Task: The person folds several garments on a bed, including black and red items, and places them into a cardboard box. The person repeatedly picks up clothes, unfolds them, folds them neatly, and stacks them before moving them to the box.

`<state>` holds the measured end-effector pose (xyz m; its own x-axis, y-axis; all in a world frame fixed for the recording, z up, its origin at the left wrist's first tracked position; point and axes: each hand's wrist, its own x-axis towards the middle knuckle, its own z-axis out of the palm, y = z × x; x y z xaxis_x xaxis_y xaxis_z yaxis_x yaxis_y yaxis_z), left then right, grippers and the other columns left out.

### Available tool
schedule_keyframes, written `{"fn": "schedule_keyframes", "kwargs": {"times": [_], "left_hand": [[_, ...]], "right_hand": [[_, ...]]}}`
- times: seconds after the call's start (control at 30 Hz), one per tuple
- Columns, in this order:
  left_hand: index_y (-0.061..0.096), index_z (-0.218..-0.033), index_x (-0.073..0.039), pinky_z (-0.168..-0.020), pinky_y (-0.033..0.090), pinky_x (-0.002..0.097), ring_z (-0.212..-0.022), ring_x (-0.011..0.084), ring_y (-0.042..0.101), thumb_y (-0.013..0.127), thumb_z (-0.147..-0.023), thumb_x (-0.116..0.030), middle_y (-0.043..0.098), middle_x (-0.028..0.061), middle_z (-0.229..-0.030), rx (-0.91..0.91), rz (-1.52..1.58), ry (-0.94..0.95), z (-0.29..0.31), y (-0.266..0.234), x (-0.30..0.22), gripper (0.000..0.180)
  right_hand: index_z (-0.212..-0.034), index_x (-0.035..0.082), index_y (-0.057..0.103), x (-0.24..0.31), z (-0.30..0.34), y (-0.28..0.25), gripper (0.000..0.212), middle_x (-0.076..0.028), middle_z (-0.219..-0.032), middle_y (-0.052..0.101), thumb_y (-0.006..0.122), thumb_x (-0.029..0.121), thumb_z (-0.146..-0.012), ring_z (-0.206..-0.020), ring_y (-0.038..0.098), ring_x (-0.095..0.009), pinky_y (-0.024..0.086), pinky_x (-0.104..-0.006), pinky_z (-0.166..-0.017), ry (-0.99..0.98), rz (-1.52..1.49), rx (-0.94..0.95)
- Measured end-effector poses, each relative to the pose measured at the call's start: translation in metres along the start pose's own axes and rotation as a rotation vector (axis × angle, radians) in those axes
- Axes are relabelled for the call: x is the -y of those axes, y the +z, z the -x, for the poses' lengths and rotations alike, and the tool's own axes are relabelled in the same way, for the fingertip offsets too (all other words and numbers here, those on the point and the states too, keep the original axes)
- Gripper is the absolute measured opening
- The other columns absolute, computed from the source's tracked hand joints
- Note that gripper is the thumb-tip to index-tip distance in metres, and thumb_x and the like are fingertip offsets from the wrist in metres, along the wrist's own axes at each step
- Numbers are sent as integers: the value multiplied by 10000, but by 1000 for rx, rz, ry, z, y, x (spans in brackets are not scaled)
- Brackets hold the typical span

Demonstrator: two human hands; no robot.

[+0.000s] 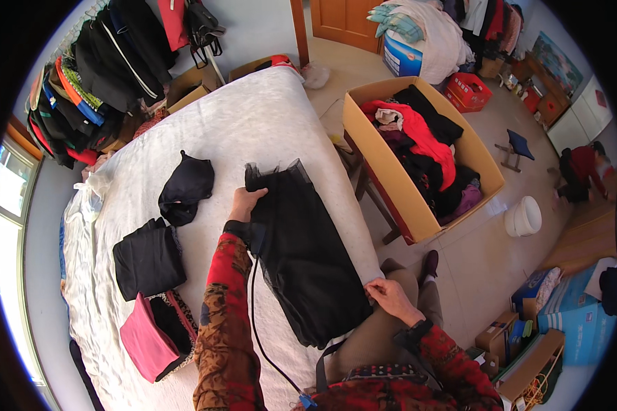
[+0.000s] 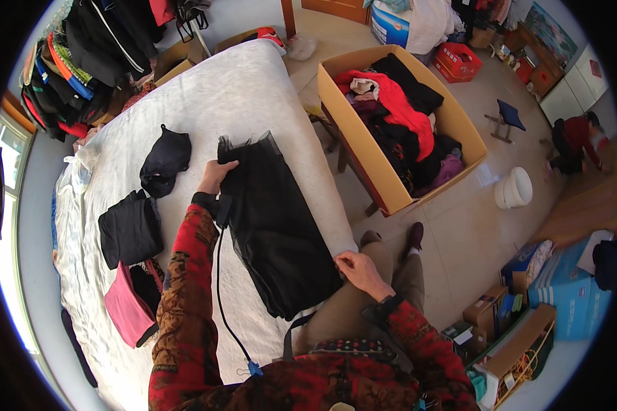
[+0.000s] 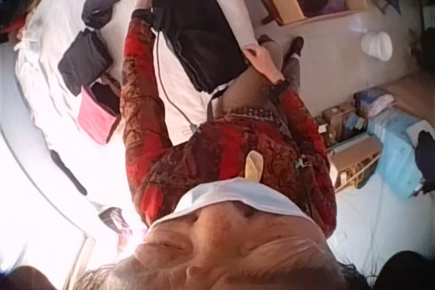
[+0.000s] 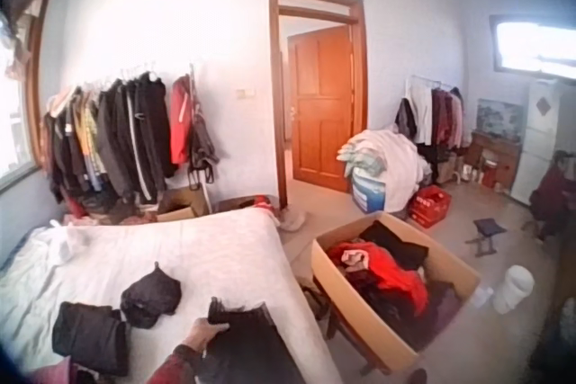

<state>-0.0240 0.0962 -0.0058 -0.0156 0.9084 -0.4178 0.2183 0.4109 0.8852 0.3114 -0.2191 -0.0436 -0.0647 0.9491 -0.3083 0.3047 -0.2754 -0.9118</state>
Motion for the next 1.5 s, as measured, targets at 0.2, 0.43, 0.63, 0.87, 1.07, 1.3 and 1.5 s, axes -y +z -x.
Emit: {"fn": "schedule_keyframes", "kwargs": {"times": [0.2,0.43,0.63,0.87,1.07,1.3,1.5], "left_hand": [[651,-1024,34,-741,520,311,-788,172,654,715,-743,-20,697,104,-858,-44,-286,465,43,3,-13,293],[625,-888,-70,-870,470,366,-975,276,613,663,-602,71,652,60,-994,59,-648,913,125,5,22,322],[624,-879,-120,-950,411,394,-1093,246,557,658,-570,89,613,20,-1115,46,-841,908,162,16,47,375],[614,-1030,-123,-1016,373,415,-1200,257,501,652,-572,92,560,49,-1244,75,-956,931,184,12,46,507],[509,-1256,-91,-1103,290,450,-1294,296,416,657,-693,-89,455,121,-1372,160,-840,941,206,17,46,582],[542,-1276,-112,-1106,273,441,-1302,277,417,462,-979,-366,481,130,-1362,192,-935,947,201,46,70,399],[540,-1284,-156,-1099,283,451,-1288,284,429,554,-928,-296,481,123,-1356,223,-867,881,187,46,82,383]], "right_hand": [[-953,-33,644,-8,-2,1,183,-101,-775,688,597,140,-915,-695,671,-158,514,-287,-652,-55,-51,-46],[-932,-11,653,3,-3,2,175,-99,-741,685,608,156,-907,-675,676,-176,510,-287,-646,-46,78,-85],[-987,24,649,29,5,7,166,-101,-804,658,654,148,-876,-730,661,-188,512,-305,-679,-96,95,-103],[-1089,82,612,80,21,10,310,-85,-1032,599,711,194,-817,-921,604,-236,490,-351,-807,-430,400,0],[-1170,89,578,90,34,30,544,-110,-1223,523,782,288,-707,-1164,478,-274,392,-381,-943,-668,841,365],[-1011,88,590,79,14,52,220,-84,-1047,528,601,109,-792,-989,515,-244,410,-369,-822,-817,1094,293],[-800,84,574,89,34,43,29,-51,-875,516,561,68,-780,-878,522,-228,418,-350,-781,-892,841,265]]}}
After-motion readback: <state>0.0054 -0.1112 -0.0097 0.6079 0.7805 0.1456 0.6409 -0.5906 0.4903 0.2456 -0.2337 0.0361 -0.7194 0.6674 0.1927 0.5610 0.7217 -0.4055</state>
